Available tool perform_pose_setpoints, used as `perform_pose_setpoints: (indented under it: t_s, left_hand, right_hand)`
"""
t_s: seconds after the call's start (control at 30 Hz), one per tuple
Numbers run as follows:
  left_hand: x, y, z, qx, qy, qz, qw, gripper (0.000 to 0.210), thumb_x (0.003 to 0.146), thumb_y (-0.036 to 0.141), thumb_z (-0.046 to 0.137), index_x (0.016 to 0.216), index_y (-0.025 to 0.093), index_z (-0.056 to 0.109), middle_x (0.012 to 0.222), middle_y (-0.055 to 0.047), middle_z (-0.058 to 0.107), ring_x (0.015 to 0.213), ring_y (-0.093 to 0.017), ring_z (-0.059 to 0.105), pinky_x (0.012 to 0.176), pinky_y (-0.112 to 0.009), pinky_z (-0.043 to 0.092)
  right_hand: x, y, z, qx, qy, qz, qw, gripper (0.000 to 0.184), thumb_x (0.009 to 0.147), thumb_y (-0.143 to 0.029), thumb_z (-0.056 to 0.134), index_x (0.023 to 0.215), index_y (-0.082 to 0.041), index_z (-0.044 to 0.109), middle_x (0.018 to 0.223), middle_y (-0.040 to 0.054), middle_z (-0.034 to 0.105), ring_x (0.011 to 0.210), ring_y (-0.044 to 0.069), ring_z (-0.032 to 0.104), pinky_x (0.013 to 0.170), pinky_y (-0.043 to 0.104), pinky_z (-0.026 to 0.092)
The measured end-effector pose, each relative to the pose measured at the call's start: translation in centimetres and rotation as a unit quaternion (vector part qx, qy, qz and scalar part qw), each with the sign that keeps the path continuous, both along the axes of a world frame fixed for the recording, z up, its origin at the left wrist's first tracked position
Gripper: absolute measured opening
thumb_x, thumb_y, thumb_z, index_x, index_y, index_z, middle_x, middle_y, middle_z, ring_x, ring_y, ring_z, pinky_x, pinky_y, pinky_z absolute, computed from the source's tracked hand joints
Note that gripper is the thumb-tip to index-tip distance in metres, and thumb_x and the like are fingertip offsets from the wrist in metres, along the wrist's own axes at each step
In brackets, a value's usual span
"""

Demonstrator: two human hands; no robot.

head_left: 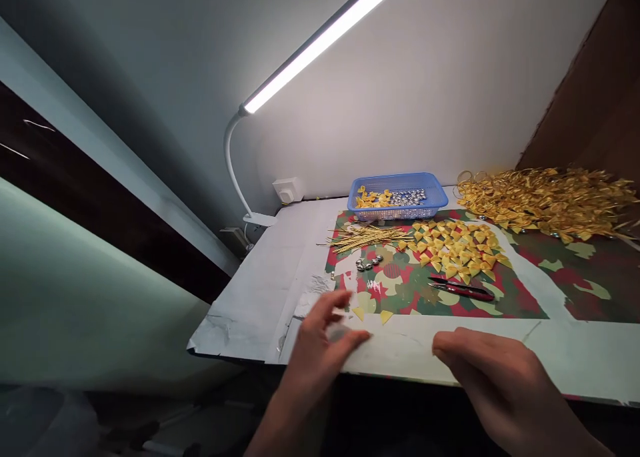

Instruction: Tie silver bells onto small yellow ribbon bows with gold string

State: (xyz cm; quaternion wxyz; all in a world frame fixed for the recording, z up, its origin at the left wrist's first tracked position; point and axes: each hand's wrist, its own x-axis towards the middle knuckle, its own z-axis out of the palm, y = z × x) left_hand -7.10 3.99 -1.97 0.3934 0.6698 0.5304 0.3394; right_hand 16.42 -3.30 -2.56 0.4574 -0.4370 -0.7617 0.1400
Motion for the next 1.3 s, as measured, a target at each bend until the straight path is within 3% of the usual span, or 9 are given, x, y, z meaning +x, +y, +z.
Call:
perform_pose_setpoints:
  t_s: [0.07,0.13,0.33,0.47,0.6,0.8,1.07,1.2,1.3]
  left_hand:
    - [-2.1,1.5,-0.1,0.088,0.131,0.063,0.985,0.040,0.080,0.030,0.069,0.118,0.019,0.064,0.135,-0.014,0.058,0.134,-0.037,0.042,0.111,-0.057,0.035]
    - [-3.6,2.6,-0.6,0.114,0.200,0.081,0.970,0.042,0.084,0.033,0.063,0.123,0.014,0.063,0.141,-0.020,0.054,0.136,-0.041,0.039,0.112,-0.063,0.030]
    - [-4.6,2.6,-2.8,0.128,0.337,0.019,0.932,0.047,0.092,0.033,0.054,0.131,0.007,0.061,0.143,-0.022,0.056,0.136,-0.038,0.046,0.113,-0.058,0.036]
    - [-4.9,2.1,-2.9,0.127,0.389,-0.018,0.912,0.053,0.096,0.038,0.047,0.139,0.007,0.054,0.150,-0.020,0.049,0.141,-0.036,0.041,0.115,-0.055,0.036]
    - [-5.1,1.9,-3.0,0.127,0.422,-0.034,0.897,0.057,0.097,0.041,0.046,0.139,0.003,0.053,0.151,-0.026,0.044,0.142,-0.038,0.038,0.115,-0.056,0.034]
    - [-5.5,1.8,-3.6,0.126,0.422,-0.050,0.896,0.052,0.099,0.039,0.042,0.137,0.006,0.053,0.153,-0.027,0.040,0.145,-0.037,0.032,0.114,-0.060,0.031]
    - [-6.3,2.0,-3.4,0.132,0.346,-0.039,0.928,0.048,0.095,0.037,0.050,0.139,0.016,0.056,0.152,-0.021,0.046,0.143,-0.038,0.036,0.112,-0.065,0.030]
    - [-5.0,1.8,-1.9,0.158,0.266,0.012,0.951,0.040,0.095,0.032,0.048,0.127,0.015,0.065,0.143,-0.019,0.057,0.140,-0.038,0.042,0.111,-0.064,0.034]
    - [-2.1,0.2,-0.1,0.163,0.182,0.038,0.969,0.037,0.100,0.036,0.043,0.118,0.017,0.069,0.132,-0.014,0.067,0.128,-0.030,0.057,0.108,-0.047,0.045]
  right_hand:
    - [0.2,0.1,-0.1,-0.006,0.016,-0.006,1.000,0.014,0.096,-0.010,0.048,0.095,-0.023,0.054,0.070,-0.0036,0.059,0.055,0.009,0.053,0.054,0.018,0.043]
    - [0.1,0.2,-0.3,-0.022,0.020,-0.002,1.000,0.014,0.096,-0.012,0.048,0.092,-0.023,0.054,0.068,-0.0038,0.059,0.054,0.009,0.052,0.053,0.018,0.044]
    - [-0.6,0.4,-0.3,-0.054,-0.012,0.020,0.998,0.020,0.098,-0.015,0.044,0.081,-0.022,0.051,0.062,-0.0034,0.051,0.051,0.011,0.046,0.049,0.021,0.040]
    - [-0.7,0.4,0.0,-0.046,-0.001,0.015,0.999,0.019,0.098,-0.015,0.044,0.082,-0.022,0.052,0.062,-0.0041,0.051,0.051,0.010,0.046,0.049,0.020,0.040]
    - [-0.7,0.4,-0.2,-0.053,0.005,0.018,0.998,0.016,0.098,-0.016,0.047,0.086,-0.022,0.055,0.065,-0.0036,0.056,0.053,0.010,0.051,0.051,0.020,0.042]
    - [-0.6,0.3,-0.5,-0.064,0.010,0.017,0.998,0.017,0.099,-0.017,0.046,0.085,-0.022,0.054,0.065,-0.0040,0.055,0.054,0.010,0.048,0.052,0.019,0.042]
    - [-1.0,0.5,0.1,-0.069,0.036,0.013,0.997,0.016,0.099,-0.017,0.046,0.087,-0.022,0.055,0.066,-0.0039,0.055,0.054,0.010,0.047,0.051,0.019,0.041]
    - [-0.8,0.6,0.6,-0.091,0.061,0.012,0.994,0.016,0.099,-0.020,0.047,0.086,-0.022,0.057,0.066,-0.0039,0.055,0.053,0.010,0.045,0.050,0.019,0.040]
    - [-0.7,0.6,1.3,-0.103,0.088,0.007,0.991,0.018,0.099,-0.021,0.047,0.086,-0.021,0.059,0.064,-0.0041,0.053,0.052,0.010,0.042,0.048,0.020,0.037]
